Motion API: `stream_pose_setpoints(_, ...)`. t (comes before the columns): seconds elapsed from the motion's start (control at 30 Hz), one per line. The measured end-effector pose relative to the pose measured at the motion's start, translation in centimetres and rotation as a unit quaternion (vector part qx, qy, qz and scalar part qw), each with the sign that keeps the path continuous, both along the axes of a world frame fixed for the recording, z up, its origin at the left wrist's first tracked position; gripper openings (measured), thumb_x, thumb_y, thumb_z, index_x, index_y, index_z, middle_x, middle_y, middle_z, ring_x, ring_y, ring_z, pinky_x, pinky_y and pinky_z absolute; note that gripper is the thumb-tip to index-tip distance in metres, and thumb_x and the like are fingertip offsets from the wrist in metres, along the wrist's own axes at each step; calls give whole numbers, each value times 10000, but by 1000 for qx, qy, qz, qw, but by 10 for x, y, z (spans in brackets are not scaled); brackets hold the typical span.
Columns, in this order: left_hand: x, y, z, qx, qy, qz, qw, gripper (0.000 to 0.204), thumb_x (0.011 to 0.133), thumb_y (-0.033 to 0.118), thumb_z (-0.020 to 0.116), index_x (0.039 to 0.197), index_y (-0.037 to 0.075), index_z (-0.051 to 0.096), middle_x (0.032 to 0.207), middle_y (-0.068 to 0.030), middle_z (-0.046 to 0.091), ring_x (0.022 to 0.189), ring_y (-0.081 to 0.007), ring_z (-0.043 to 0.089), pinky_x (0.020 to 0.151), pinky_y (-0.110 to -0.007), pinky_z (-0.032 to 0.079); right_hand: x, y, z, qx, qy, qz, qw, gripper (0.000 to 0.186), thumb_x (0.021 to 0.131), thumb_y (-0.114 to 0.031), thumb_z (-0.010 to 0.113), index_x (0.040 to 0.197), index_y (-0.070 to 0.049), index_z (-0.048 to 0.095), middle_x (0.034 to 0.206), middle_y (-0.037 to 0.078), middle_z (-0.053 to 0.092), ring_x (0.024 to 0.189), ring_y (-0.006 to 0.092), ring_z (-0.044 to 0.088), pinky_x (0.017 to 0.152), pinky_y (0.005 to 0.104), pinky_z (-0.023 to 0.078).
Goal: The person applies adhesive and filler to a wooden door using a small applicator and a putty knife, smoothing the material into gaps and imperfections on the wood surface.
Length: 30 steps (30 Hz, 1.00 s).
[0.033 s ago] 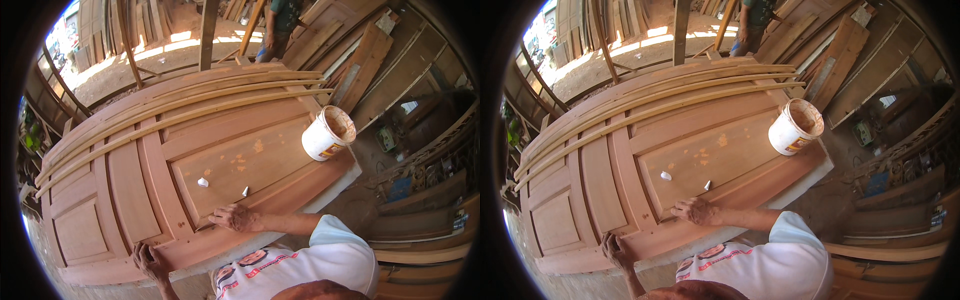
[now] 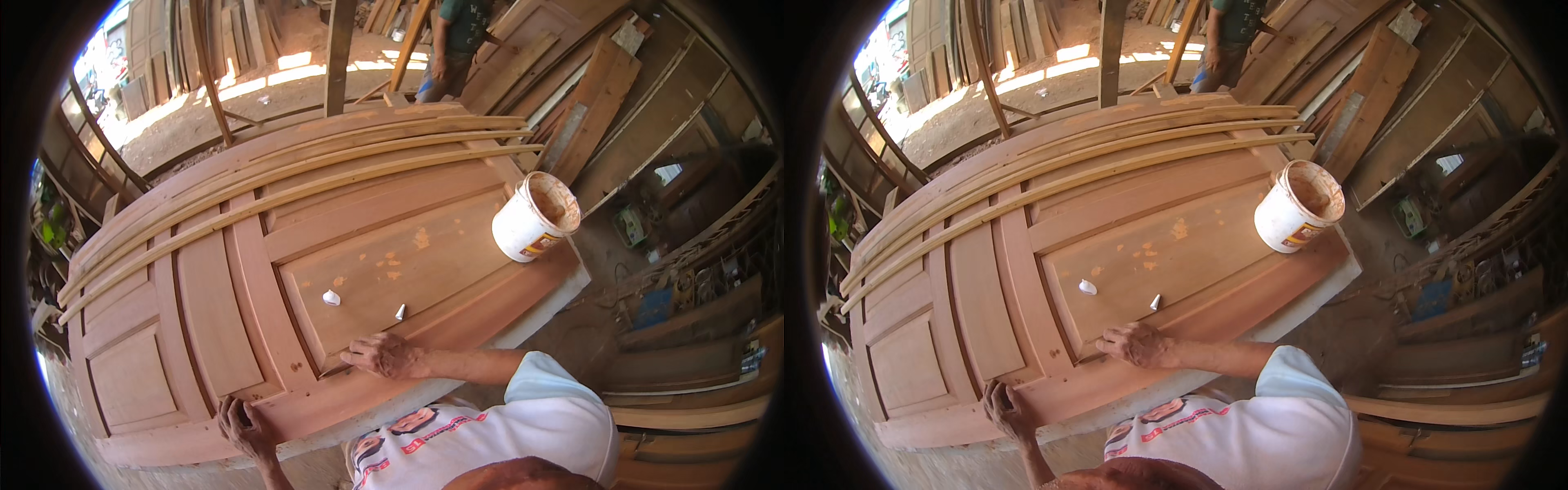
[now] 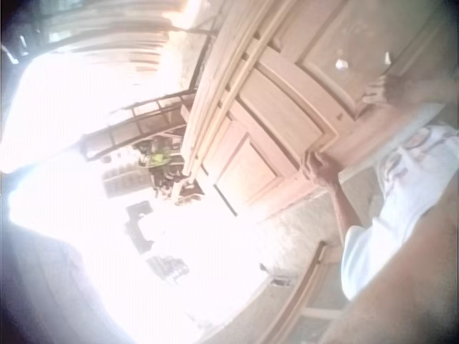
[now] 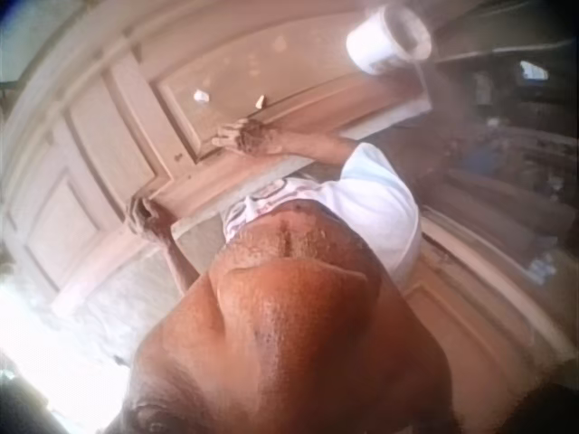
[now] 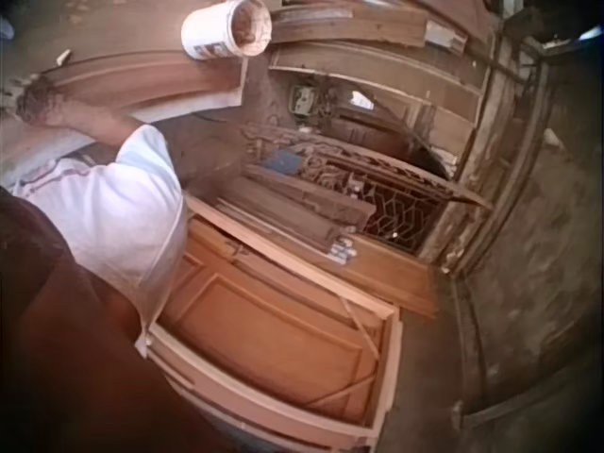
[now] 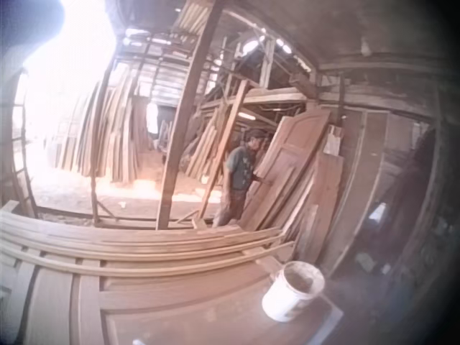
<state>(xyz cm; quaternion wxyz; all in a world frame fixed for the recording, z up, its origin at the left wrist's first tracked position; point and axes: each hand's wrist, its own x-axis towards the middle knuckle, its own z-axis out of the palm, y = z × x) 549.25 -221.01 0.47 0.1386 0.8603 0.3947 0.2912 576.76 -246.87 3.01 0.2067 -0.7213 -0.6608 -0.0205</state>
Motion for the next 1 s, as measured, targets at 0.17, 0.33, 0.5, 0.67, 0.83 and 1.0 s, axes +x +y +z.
stream_pose_setpoints(0.17, 0, -2, 3, -11, 0, -4, 1000, 179, 933, 124, 691, 1079, 22, 702, 1241, -115, 687, 1263, -344, 574, 1117, -479, 387, -5, -3, 2, -11, -10, -22, 1000, 235, 904, -148, 666, 1121, -60, 681, 896, 83, 624, 818, 223, 688, 691, 345, 582)
stream_pose_setpoints(0.33, -1, -1, 2, -10, -12, -10, 1000, 165, 934, 118, 687, 1067, 21, 701, 1227, -118, 688, 1247, -343, 580, 1118, -476, 386, -7, -4, 4, -2, -20, -29, 999, 233, 898, -150, 669, 1115, -64, 668, 887, 84, 617, 819, 226, 688, 694, 347, 580)
stream_pose_setpoints(0.5, -3, 0, 2, -9, -14, -22, 1000, 152, 939, 110, 684, 1058, 17, 701, 1221, -113, 690, 1243, -334, 586, 1119, -467, 385, -12, -4, 0, 0, -37, -48, 998, 215, 911, -161, 647, 1102, -65, 667, 876, 86, 620, 821, 226, 689, 690, 354, 580)
stream_pose_setpoints(0.67, -3, 0, 0, -10, -12, -8, 1000, 147, 937, 105, 685, 1054, 17, 702, 1206, -104, 695, 1229, -318, 593, 1119, -463, 388, -13, -4, -3, 11, -53, -55, 997, 198, 920, -161, 625, 1089, -68, 670, 863, 84, 626, 818, 224, 687, 682, 352, 580)
stream_pose_setpoints(0.83, -3, 1, -4, -8, -15, -6, 1000, 148, 935, 104, 687, 1049, 12, 705, 1195, -107, 699, 1212, -315, 600, 1116, -457, 389, -15, -5, -4, 9, -68, -64, 996, 197, 921, -164, 611, 1083, -79, 685, 863, 80, 631, 817, 225, 684, 684, 350, 579)
stream_pose_setpoints(1.0, -5, 2, -6, -12, -19, 3, 1000, 154, 934, 102, 689, 1053, 7, 711, 1198, -109, 700, 1211, -320, 601, 1103, -452, 397, -18, -6, 1, 1, -63, -62, 996, 168, 916, -162, 599, 1044, -84, 676, 899, 88, 651, 878, 238, 687, 754, 362, 585)
